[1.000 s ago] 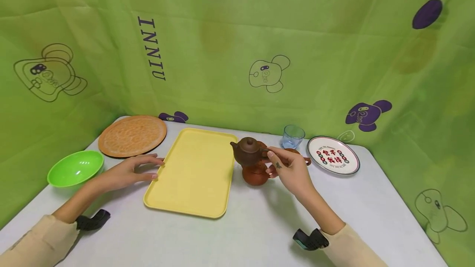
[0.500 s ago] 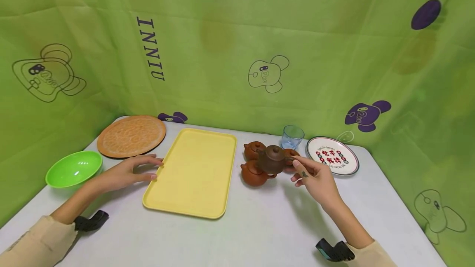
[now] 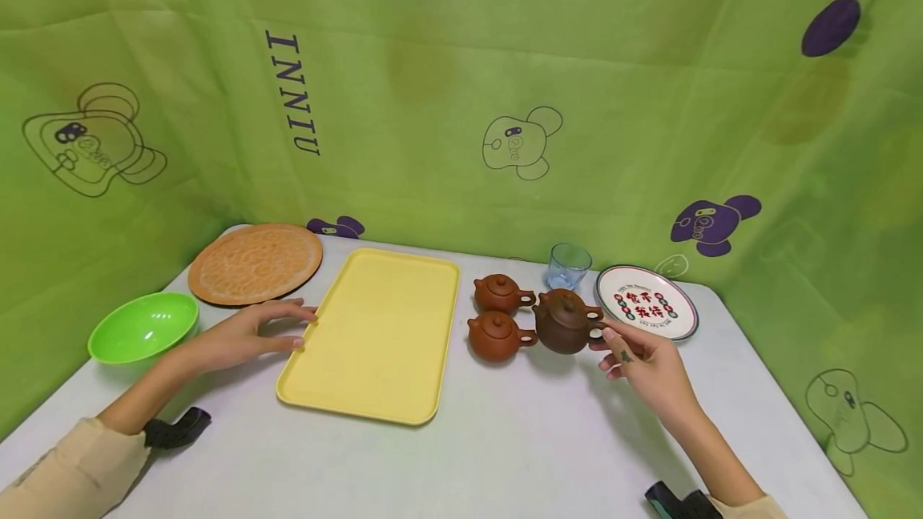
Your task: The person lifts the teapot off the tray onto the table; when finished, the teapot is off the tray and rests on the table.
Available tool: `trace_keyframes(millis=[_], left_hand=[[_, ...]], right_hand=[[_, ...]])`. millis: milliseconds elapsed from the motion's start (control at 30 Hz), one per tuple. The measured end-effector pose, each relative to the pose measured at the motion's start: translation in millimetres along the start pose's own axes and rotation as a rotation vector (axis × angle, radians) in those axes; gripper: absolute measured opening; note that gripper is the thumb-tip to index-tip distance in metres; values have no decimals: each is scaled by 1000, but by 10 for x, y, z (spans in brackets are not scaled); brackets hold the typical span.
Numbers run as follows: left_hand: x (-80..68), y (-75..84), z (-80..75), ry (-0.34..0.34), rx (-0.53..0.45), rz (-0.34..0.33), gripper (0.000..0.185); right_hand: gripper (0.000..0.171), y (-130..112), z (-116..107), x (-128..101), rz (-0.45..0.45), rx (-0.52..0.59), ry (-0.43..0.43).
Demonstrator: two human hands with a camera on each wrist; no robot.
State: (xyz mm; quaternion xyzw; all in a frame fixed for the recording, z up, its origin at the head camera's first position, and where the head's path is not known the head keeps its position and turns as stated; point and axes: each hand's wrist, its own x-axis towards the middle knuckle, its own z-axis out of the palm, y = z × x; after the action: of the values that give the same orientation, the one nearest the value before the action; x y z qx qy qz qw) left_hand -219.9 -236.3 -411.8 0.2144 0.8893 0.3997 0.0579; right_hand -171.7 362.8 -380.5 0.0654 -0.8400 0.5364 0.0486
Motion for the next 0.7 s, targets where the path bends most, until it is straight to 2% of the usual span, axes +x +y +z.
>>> trace_keyframes(millis=[233, 500, 700], left_hand=[[16, 2, 0, -2, 0, 7, 37], [12, 4, -5, -1, 9, 9, 37], [12, 8, -6, -4, 5, 5, 38]], right_hand=[[46, 103, -91, -81, -11, -87, 17], [28, 224, -134, -84, -8, -61, -2], [41, 263, -121, -73, 13, -104, -18]])
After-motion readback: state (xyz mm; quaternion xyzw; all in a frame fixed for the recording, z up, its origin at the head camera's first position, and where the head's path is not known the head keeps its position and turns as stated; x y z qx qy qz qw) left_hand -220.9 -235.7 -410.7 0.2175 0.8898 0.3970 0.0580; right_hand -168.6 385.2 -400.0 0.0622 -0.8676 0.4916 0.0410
